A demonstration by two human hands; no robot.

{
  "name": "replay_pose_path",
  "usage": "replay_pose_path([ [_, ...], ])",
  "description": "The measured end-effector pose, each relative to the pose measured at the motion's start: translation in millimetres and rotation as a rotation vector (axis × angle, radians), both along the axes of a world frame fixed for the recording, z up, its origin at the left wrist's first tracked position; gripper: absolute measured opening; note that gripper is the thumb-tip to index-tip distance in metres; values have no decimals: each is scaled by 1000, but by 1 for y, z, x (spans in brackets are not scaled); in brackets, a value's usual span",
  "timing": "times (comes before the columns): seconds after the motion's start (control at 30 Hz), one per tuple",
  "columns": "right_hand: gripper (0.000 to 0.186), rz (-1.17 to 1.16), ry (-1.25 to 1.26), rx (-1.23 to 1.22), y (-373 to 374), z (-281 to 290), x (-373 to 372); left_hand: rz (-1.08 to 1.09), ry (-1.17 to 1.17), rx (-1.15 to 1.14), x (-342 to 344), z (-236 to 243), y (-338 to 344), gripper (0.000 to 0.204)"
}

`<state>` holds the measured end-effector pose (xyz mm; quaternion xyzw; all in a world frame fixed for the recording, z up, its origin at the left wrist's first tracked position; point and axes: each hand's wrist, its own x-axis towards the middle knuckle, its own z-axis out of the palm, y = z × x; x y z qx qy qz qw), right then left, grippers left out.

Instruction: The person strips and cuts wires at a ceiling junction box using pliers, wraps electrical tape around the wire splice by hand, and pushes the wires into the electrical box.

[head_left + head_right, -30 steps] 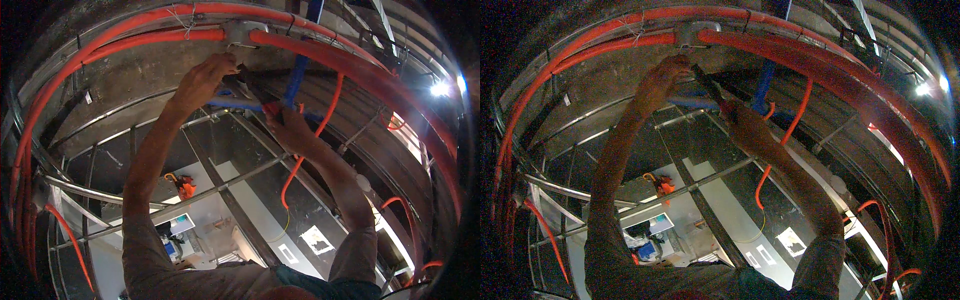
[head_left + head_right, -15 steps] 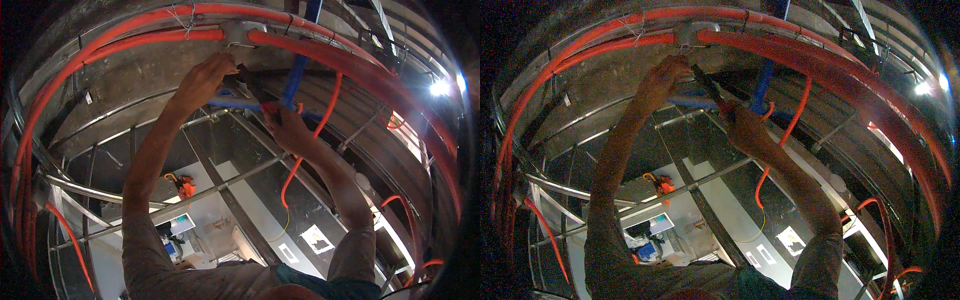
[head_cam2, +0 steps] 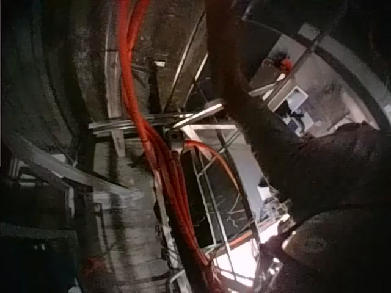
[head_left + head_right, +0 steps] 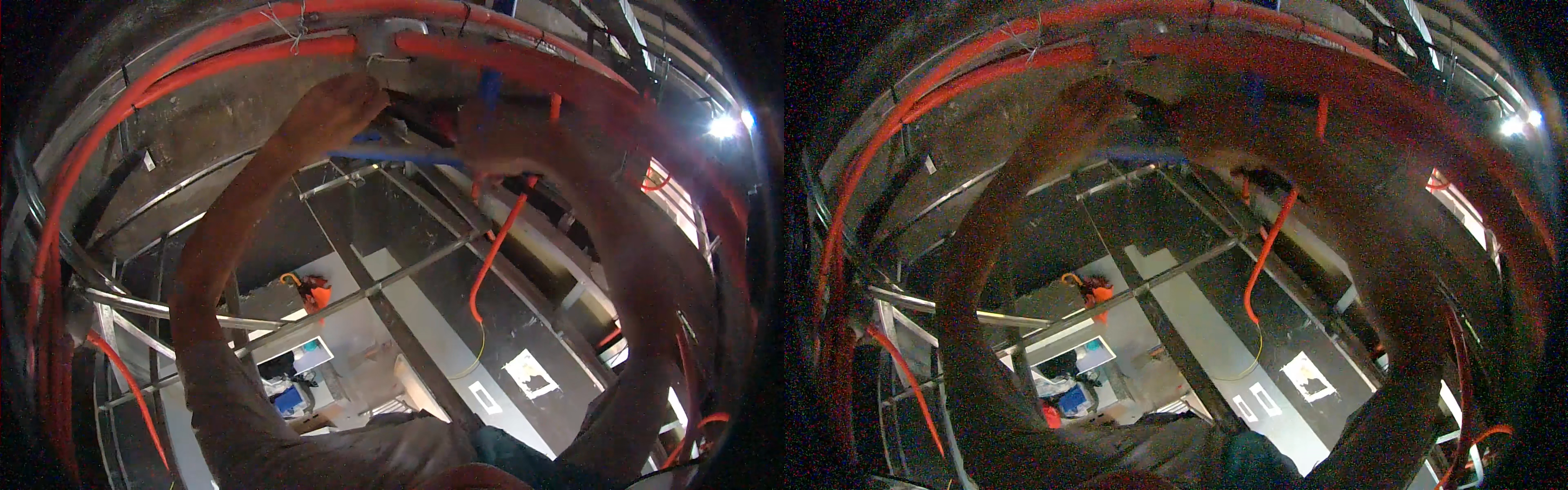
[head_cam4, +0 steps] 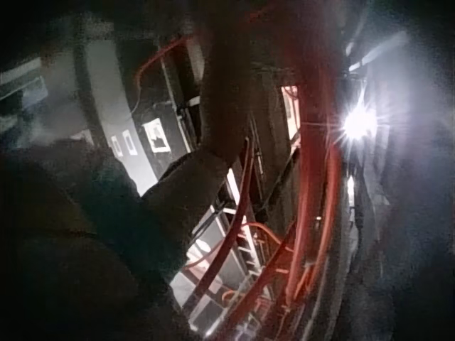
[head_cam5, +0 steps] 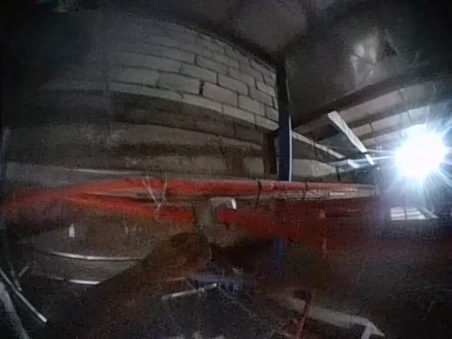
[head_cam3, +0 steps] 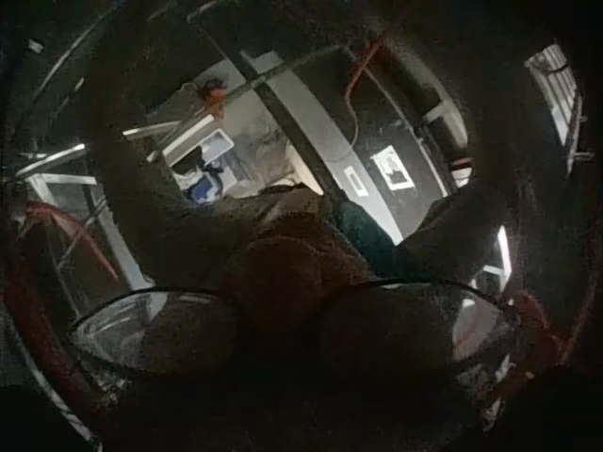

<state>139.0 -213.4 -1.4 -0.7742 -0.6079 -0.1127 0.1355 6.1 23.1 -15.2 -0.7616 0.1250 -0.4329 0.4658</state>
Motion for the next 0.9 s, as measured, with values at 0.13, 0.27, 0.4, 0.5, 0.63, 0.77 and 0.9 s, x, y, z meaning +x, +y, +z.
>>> replay_pose_path([
  [0.13,32,-10,-21,-32,-2,17,5,-34,83,-92,16,3,8,24],
  [0.27,32,44,75,13,5,1,21,-146,41,-102,11,4,18,22],
  [0.4,33,52,272,138,-7,-75,68,-260,-29,-368,11,-14,-5,17],
  [0.5,35,99,444,285,12,-134,78,-363,64,-648,2,-13,-1,19],
  [0.63,36,175,507,588,57,-180,80,-577,-14,-629,22,-14,6,29],
  [0.77,31,389,683,740,126,-193,89,-620,-20,-795,28,-20,2,28],
  [0.9,37,619,706,868,176,-175,96,-769,3,-923,33,-19,2,22],
])
